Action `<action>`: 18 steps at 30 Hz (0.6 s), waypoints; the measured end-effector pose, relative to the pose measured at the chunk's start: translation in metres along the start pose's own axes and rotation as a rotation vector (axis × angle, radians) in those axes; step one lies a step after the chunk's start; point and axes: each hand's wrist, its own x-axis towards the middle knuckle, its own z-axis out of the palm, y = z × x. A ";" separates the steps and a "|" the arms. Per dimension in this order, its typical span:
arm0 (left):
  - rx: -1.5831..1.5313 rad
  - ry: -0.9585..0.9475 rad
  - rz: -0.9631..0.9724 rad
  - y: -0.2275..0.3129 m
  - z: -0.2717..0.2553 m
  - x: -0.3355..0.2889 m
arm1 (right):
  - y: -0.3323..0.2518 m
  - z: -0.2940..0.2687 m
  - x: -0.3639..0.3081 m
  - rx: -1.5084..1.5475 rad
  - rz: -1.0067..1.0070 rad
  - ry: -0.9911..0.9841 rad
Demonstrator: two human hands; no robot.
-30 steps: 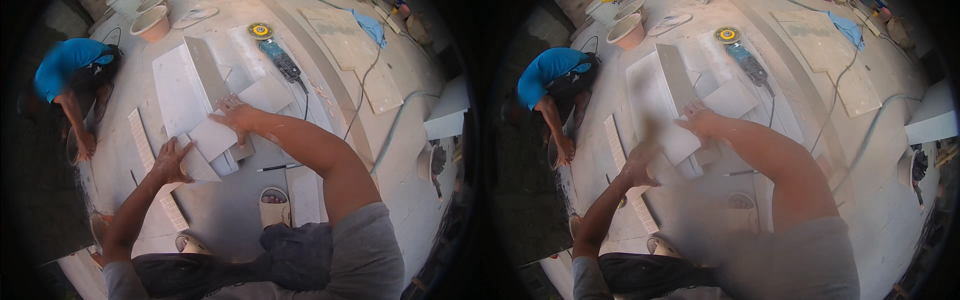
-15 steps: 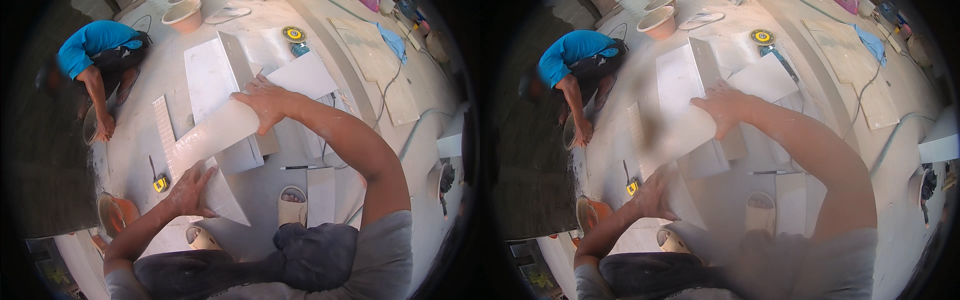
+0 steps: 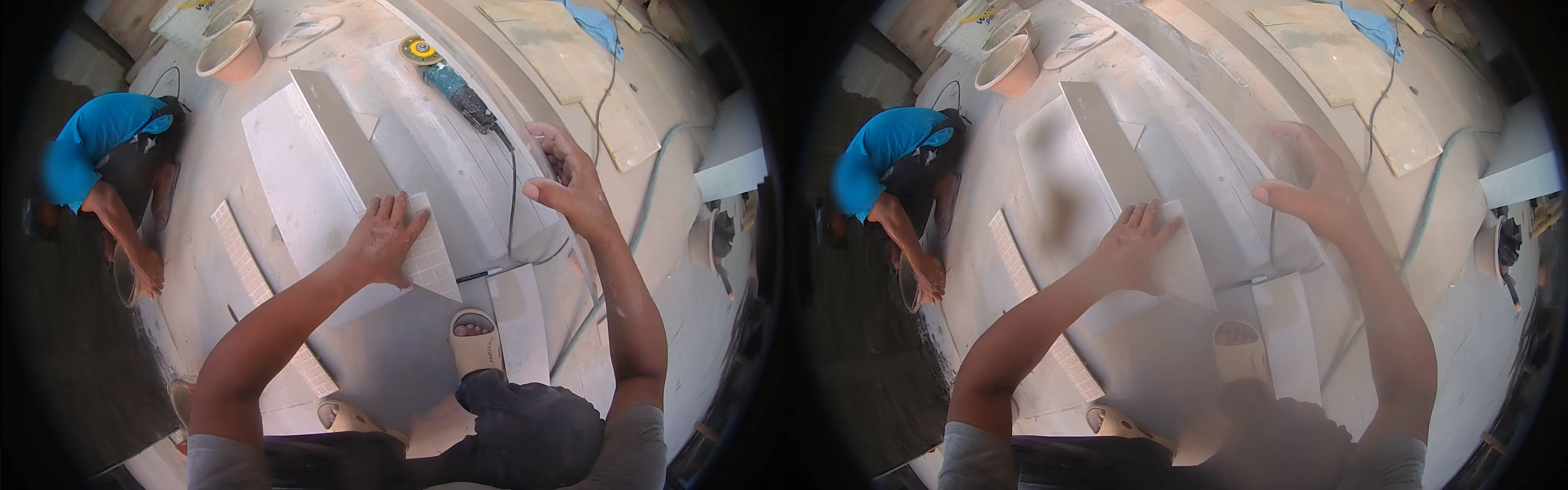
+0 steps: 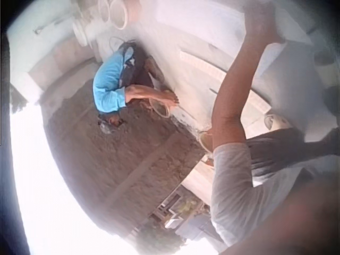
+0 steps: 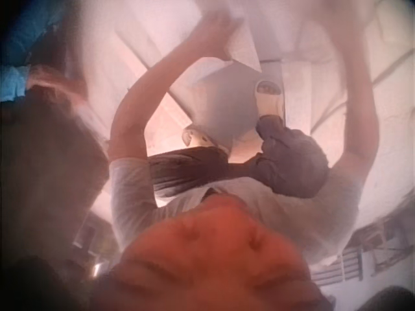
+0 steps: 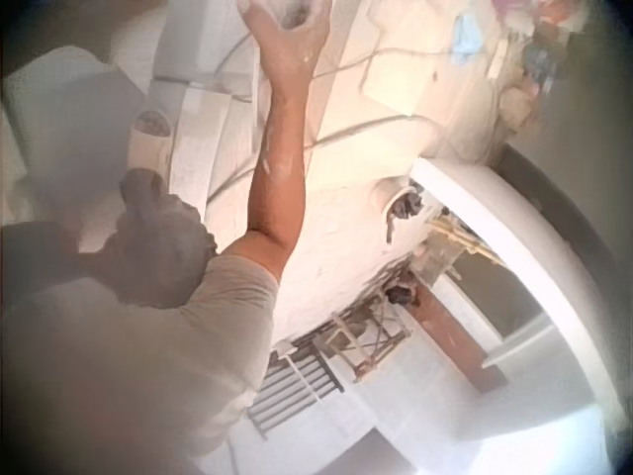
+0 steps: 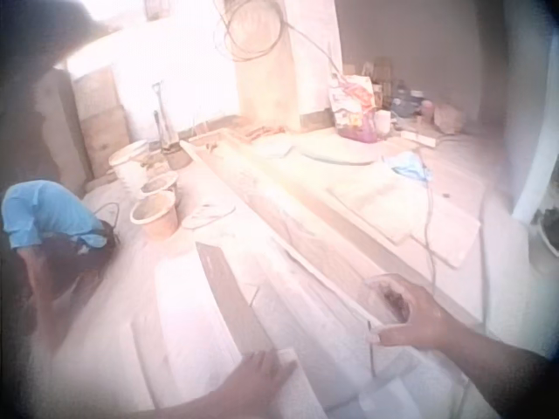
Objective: The person uses a handheld power tool to cut a white rectangular tile on the floor. He then measures and marks the tile with a tape measure and marker before cutting it again.
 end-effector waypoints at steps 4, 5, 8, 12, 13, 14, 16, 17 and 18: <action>-0.018 -0.254 -0.049 -0.002 0.014 0.069 | 0.013 -0.035 -0.037 0.207 0.034 0.110; -0.049 -0.333 -0.062 -0.001 0.021 0.080 | 0.017 -0.037 -0.046 0.176 0.033 0.121; -0.064 -0.315 0.058 -0.001 0.047 0.089 | 0.025 -0.052 -0.093 0.083 0.123 0.142; 0.071 -0.434 0.078 0.030 0.067 0.095 | 0.028 -0.039 -0.128 0.062 0.154 0.184; 0.044 -0.399 0.062 0.041 0.072 0.099 | 0.028 -0.036 -0.132 0.057 0.154 0.203; -0.002 -0.403 0.013 0.046 0.074 0.098 | 0.027 -0.033 -0.134 0.043 0.147 0.199; -0.052 -0.229 0.081 0.049 0.077 0.097 | 0.026 -0.028 -0.143 0.077 0.078 0.236; -0.095 -0.146 0.132 0.049 0.080 0.095 | 0.027 -0.027 -0.149 0.067 0.097 0.239; -0.180 -0.023 0.022 0.044 0.083 0.092 | 0.028 -0.027 -0.155 0.075 0.103 0.239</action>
